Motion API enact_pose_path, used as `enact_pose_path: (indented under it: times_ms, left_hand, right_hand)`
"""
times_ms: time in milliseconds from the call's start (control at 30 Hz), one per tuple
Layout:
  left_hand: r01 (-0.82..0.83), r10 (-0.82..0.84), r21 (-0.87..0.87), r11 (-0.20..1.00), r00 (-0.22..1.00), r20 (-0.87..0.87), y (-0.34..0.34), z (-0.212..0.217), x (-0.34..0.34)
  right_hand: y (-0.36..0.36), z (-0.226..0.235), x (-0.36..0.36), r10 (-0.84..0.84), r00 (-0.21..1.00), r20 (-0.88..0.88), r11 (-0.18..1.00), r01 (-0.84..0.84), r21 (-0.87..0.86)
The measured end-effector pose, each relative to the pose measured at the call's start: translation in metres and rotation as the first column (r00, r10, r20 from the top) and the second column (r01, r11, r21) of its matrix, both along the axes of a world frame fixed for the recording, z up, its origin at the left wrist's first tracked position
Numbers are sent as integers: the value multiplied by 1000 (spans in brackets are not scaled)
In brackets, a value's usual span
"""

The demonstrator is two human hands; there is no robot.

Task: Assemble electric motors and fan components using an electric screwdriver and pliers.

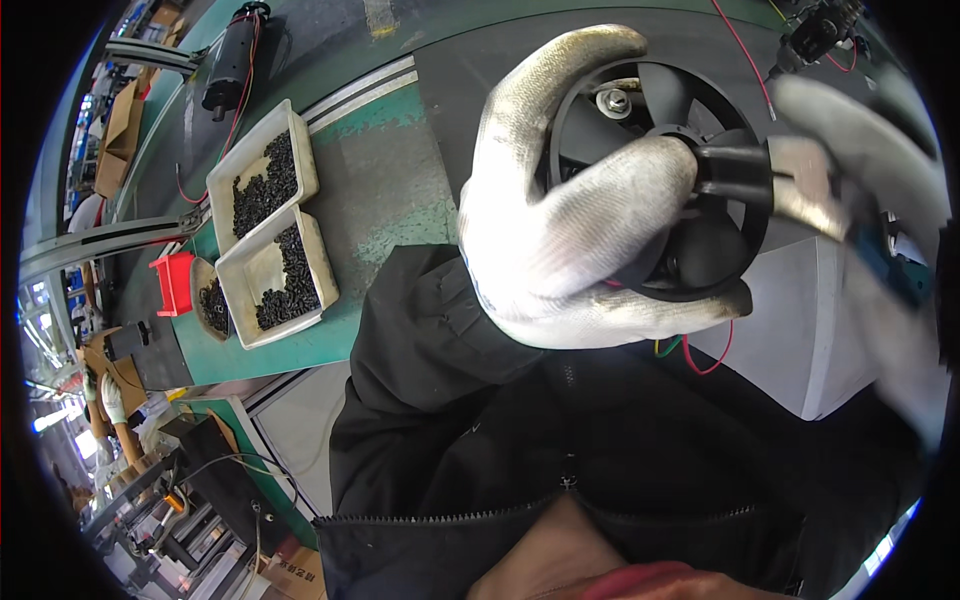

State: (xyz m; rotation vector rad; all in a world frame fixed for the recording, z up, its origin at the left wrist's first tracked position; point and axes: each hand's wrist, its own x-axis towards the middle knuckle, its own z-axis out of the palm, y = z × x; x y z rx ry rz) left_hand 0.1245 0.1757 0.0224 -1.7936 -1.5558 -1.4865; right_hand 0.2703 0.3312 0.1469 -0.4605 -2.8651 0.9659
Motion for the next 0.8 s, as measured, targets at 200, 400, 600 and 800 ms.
enact_pose_path:
  times_ms: [200,400,600,800]
  left_hand:
    - [149,-169,109,983,965,199,-18,-2,-13]
    - [176,-222,152,973,898,380,-10,-10,-8]
    - [296,-408,284,912,725,554,-4,-15,-11]
    - [29,-42,39,999,925,379,22,5,-17]
  right_hand:
    - [36,-74,-77,483,700,-526,813,-136,565]
    - [146,-197,-38,-56,885,-463,857,280,432]
    - [156,-220,12,-169,908,-383,735,375,566]
    - [0,-230,-24,-49,880,-473,945,-112,-306]
